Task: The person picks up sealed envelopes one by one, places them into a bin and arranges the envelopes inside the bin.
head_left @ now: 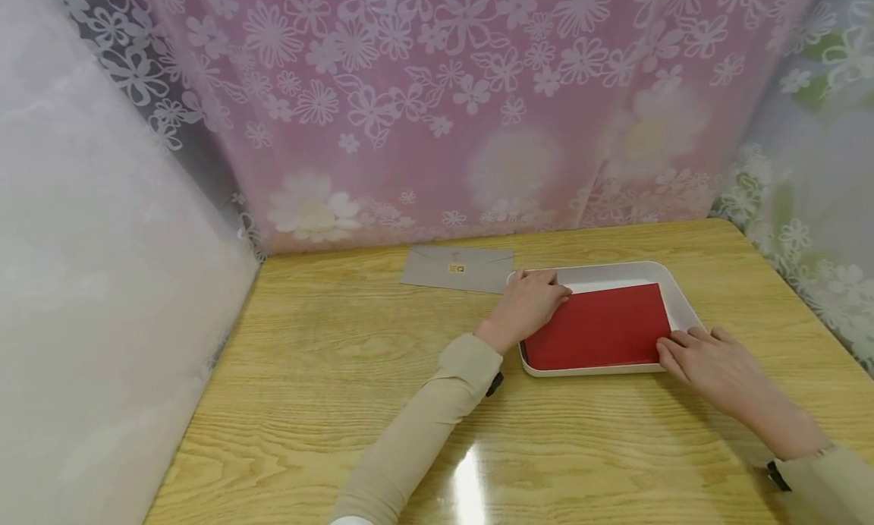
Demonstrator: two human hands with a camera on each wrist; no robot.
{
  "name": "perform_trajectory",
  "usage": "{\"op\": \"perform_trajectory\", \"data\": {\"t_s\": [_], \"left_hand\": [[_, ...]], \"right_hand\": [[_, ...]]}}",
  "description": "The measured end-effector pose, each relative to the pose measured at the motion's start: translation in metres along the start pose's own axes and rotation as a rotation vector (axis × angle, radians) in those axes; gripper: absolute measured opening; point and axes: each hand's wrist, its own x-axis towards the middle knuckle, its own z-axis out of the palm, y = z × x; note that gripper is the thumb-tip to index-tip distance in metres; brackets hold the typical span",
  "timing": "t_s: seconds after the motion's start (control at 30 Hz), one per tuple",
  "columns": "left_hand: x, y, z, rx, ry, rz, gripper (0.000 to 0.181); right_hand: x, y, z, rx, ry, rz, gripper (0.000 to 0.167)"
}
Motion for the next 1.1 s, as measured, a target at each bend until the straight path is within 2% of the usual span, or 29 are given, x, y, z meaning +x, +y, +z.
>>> {"op": "perform_trajectory", "data": {"t_s": [0.2, 0.23, 0.27, 0.33, 0.43, 0.6, 0.7, 0.77, 0.83, 1.0, 1.1], "left_hand": [[-0.001, -0.002, 0.004, -0.010, -0.067, 0.009, 0.038], [-0.002, -0.003, 0.004, -0.013, -0.064, 0.003, 0.039], [-0.002, -0.004, 0.004, -0.015, -0.051, -0.005, 0.040], [-0.004, -0.006, 0.002, -0.017, -0.007, -0.016, 0.037], [-0.007, -0.010, -0.002, -0.038, 0.074, -0.027, 0.029], [-0.012, -0.018, -0.007, -0.099, 0.169, -0.037, 0.025], [-0.016, -0.024, -0.009, -0.114, 0.194, -0.042, 0.024], [-0.018, -0.028, -0.008, -0.111, 0.214, -0.050, 0.024], [-0.020, -0.033, -0.006, -0.112, 0.242, -0.057, 0.023], [-0.026, -0.045, -0.003, -0.137, 0.291, -0.091, 0.021], [-0.030, -0.053, -0.002, -0.158, 0.269, -0.128, 0.022]], "right_hand": [[-0.001, 0.000, 0.002, 0.004, 0.013, 0.002, 0.072], [-0.001, 0.000, 0.002, 0.004, 0.008, 0.001, 0.064], [-0.001, 0.001, 0.003, 0.007, 0.004, 0.003, 0.062], [-0.002, 0.001, 0.003, 0.017, -0.008, 0.012, 0.042], [-0.002, 0.002, 0.003, 0.026, -0.011, 0.018, 0.041], [-0.002, 0.002, 0.004, 0.018, -0.003, 0.008, 0.078], [-0.003, 0.003, 0.003, 0.017, -0.014, 0.001, 0.058], [-0.003, 0.003, 0.003, 0.014, -0.018, -0.005, 0.037], [-0.003, 0.003, 0.003, 0.011, -0.018, -0.005, 0.036], [-0.001, 0.002, 0.004, 0.004, 0.003, -0.007, 0.068], [0.000, 0.001, 0.002, 0.003, 0.013, -0.009, 0.072]]}}
